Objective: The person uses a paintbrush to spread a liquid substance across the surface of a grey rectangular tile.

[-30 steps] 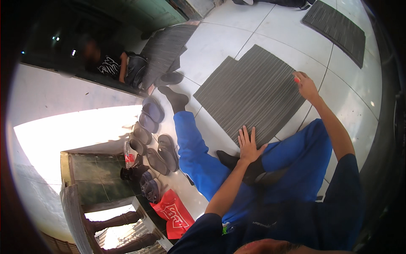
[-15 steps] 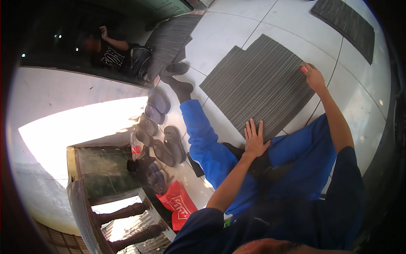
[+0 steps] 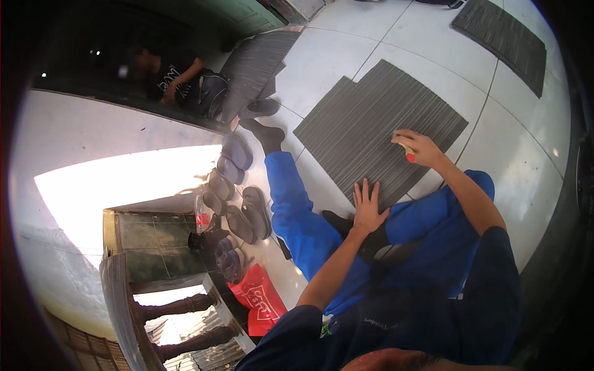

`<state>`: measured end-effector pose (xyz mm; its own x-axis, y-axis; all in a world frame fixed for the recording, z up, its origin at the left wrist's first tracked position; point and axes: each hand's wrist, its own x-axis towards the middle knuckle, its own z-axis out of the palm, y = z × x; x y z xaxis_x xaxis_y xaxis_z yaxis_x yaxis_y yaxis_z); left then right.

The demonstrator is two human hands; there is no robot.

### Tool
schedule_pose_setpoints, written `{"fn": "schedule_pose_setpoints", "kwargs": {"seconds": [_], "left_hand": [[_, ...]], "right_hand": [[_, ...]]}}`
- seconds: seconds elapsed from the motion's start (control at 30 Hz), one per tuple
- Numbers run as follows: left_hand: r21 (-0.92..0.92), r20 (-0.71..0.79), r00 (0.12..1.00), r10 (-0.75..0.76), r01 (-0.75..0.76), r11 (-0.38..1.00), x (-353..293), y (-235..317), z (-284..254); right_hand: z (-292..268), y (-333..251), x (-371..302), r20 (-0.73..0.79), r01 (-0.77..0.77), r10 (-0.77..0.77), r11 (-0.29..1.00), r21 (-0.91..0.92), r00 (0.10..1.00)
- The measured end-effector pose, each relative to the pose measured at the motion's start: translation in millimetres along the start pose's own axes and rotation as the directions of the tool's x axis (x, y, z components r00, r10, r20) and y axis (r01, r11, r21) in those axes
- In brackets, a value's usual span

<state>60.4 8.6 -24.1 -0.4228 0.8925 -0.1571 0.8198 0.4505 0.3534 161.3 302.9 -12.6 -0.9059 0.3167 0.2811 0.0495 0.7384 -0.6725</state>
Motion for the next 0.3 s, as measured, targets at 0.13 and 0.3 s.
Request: {"fn": "schedule_pose_setpoints", "kwargs": {"seconds": [0.13, 0.3], "left_hand": [[0.084, -0.07, 0.993, 0.091, -0.085, 0.993, -6, 11, -5], [0.02, -0.004, 0.989, 0.149, -0.149, 0.989, -1, -1, 6]], "right_hand": [[5, -8, -9, 0.07, 0.003, -0.01, 0.994, 0.105, 0.998], [-35, 92, -1, -0.339, -0.205, 0.229, 0.973, 0.107, 0.912]]}}
